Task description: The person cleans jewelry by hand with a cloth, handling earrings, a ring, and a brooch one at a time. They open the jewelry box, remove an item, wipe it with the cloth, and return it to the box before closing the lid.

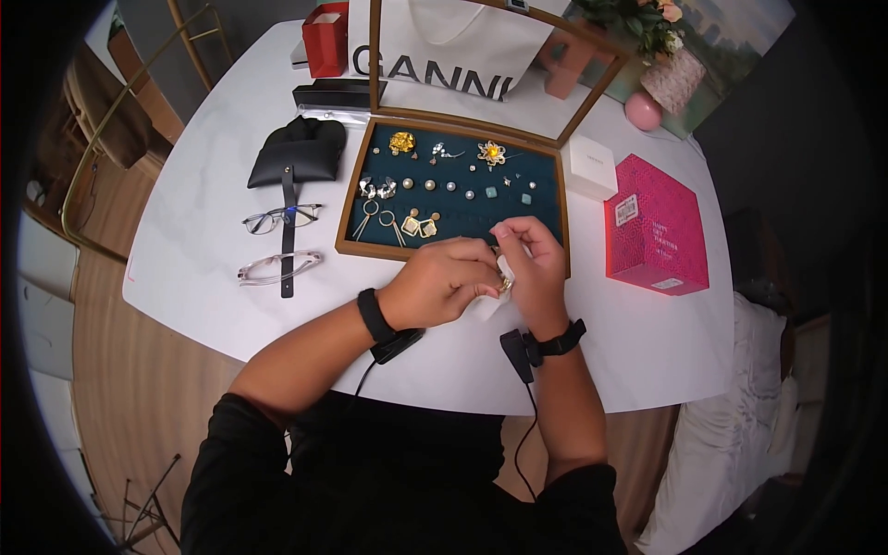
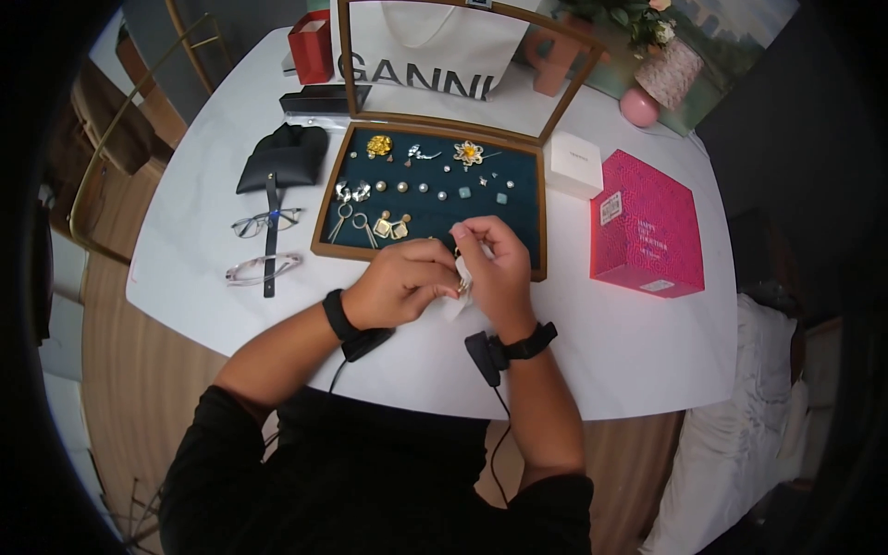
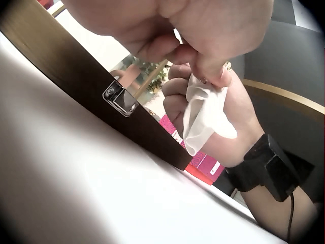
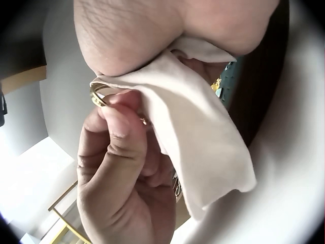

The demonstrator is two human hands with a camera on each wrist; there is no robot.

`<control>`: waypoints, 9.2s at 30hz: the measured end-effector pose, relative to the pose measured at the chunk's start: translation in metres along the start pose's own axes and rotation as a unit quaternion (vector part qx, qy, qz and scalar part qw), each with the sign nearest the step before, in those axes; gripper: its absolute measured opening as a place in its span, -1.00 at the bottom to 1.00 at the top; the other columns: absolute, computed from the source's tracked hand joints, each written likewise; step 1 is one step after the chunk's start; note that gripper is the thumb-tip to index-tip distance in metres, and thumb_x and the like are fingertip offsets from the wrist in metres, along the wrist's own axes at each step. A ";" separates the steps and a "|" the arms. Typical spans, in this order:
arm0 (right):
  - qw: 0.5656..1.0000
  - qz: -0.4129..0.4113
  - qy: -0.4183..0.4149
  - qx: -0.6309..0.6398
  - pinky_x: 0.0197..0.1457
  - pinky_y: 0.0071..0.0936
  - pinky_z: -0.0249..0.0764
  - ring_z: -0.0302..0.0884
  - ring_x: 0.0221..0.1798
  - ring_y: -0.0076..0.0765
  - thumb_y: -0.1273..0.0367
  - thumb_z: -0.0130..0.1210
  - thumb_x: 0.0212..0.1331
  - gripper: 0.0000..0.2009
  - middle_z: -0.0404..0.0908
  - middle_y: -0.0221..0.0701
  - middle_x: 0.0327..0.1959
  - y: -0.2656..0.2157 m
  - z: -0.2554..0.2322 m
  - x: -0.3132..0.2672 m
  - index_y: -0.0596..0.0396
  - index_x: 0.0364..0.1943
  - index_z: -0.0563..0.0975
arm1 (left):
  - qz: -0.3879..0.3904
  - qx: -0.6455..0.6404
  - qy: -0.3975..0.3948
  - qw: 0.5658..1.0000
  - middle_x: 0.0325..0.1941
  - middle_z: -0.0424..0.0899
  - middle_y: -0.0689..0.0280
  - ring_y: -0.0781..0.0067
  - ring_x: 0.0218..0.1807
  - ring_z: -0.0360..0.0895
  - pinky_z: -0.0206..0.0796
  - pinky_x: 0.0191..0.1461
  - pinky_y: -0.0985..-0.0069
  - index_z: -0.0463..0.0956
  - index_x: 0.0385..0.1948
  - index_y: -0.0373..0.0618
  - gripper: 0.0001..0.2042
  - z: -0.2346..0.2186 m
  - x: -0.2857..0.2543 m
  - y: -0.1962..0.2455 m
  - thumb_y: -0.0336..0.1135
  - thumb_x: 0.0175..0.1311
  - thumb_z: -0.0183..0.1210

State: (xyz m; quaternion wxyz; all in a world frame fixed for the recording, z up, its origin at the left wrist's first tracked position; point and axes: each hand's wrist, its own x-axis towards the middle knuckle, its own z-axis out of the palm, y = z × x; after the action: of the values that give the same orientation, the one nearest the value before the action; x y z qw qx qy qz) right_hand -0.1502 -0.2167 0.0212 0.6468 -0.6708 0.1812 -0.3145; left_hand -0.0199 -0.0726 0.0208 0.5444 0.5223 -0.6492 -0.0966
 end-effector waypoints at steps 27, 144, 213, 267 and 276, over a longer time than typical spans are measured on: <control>0.999 0.008 0.025 0.029 -0.14 -0.69 0.47 0.56 -0.23 -0.73 0.36 0.14 0.68 -0.80 0.70 -0.52 -0.19 0.009 0.000 0.006 0.16 0.17 0.63 | -0.237 -0.256 0.062 0.935 0.00 0.79 0.33 0.65 -0.05 0.65 0.51 0.08 0.59 0.72 -0.07 -0.26 -0.94 0.006 -0.009 -0.018 -0.55 0.54 0.33; 0.994 -0.055 -0.056 -0.074 0.01 -0.60 0.59 0.68 -0.12 -0.63 0.55 0.33 0.44 -0.91 0.77 -0.47 -0.17 0.004 -0.010 0.005 0.20 -0.06 0.73 | -0.218 -0.069 0.017 0.973 -0.56 0.59 0.44 0.68 -0.53 0.47 0.34 -0.40 0.55 0.63 -0.23 -0.20 -0.95 0.025 -0.013 -0.006 -0.48 0.47 0.32; 0.991 0.061 -0.092 0.080 -0.17 -0.68 0.49 0.64 -0.23 -0.67 0.49 0.17 0.61 -0.85 0.76 -0.39 -0.20 0.009 -0.014 0.008 0.19 0.11 0.53 | -0.282 -0.329 0.080 0.897 -0.27 0.70 0.44 0.76 -0.42 0.46 0.32 -0.37 0.68 0.50 0.00 -0.12 -0.87 0.031 -0.012 -0.019 -0.28 0.75 0.12; 0.994 0.089 -0.061 0.032 -0.01 -0.65 0.51 0.62 -0.05 -0.63 0.64 0.00 0.39 -0.63 0.70 -0.44 -0.01 -0.009 -0.042 0.016 0.24 0.19 0.68 | -0.260 -0.380 0.058 0.886 -0.30 0.50 0.47 0.71 -0.39 0.37 0.23 -0.32 0.69 0.40 -0.08 0.00 -0.82 0.029 -0.011 -0.020 -0.19 0.83 -0.04; 0.981 0.083 -0.115 -0.130 -0.24 -0.66 0.50 0.61 -0.27 -0.73 0.39 0.37 0.46 -0.85 0.78 -0.57 -0.21 -0.002 -0.040 0.012 0.16 -0.03 0.74 | -0.270 -0.311 0.012 0.911 -0.24 0.59 0.44 0.68 -0.32 0.41 0.36 -0.19 0.62 0.46 -0.05 -0.11 -0.83 0.029 -0.015 -0.026 -0.24 0.80 0.02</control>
State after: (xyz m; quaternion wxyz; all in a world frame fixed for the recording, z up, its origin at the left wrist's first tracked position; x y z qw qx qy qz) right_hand -0.1680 -0.2546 0.0241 0.5940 -0.7638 0.2000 -0.1544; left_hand -0.0305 -0.0854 -0.0175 0.6406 0.4826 -0.4141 -0.4305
